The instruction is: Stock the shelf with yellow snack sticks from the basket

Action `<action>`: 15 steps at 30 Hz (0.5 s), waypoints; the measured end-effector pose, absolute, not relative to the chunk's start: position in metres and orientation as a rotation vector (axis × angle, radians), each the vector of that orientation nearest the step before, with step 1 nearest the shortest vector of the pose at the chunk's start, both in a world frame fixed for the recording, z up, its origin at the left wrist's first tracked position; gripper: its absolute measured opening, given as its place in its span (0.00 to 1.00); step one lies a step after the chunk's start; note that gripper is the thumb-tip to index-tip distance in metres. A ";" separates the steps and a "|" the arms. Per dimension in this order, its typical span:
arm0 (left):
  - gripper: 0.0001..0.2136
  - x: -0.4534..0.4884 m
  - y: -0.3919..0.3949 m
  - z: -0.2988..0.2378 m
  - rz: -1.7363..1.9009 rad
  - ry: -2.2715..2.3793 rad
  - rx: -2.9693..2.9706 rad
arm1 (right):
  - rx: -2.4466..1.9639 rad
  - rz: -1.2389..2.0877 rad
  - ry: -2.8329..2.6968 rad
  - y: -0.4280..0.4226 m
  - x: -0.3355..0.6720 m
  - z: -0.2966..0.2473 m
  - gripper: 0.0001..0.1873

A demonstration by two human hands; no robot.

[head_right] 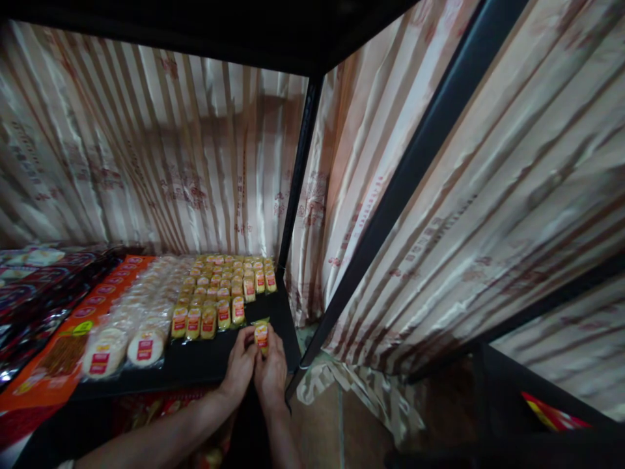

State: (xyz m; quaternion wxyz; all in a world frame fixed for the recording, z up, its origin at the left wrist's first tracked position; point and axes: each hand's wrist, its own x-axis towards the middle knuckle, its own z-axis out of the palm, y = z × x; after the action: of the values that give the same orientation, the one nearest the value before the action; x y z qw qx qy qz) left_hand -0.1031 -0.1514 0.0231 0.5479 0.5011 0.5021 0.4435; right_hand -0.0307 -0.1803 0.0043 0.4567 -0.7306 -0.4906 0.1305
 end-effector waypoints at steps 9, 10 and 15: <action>0.12 -0.082 -0.131 0.025 1.045 1.130 1.094 | -1.809 0.247 -1.180 -0.162 -0.020 -0.006 0.27; 0.12 -0.081 -0.129 0.024 1.048 1.125 1.104 | -1.816 0.243 -1.170 -0.160 -0.020 -0.006 0.27; 0.12 -0.075 -0.117 0.016 1.080 1.177 1.215 | -1.821 0.254 -1.142 -0.147 -0.017 -0.009 0.27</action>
State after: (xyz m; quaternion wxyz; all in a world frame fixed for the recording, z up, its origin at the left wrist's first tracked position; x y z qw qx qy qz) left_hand -0.0748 -0.1165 0.0165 0.5373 0.5107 0.4945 0.4537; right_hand -0.0172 -0.1474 -0.0093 0.4696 -0.7429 -0.4658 0.1036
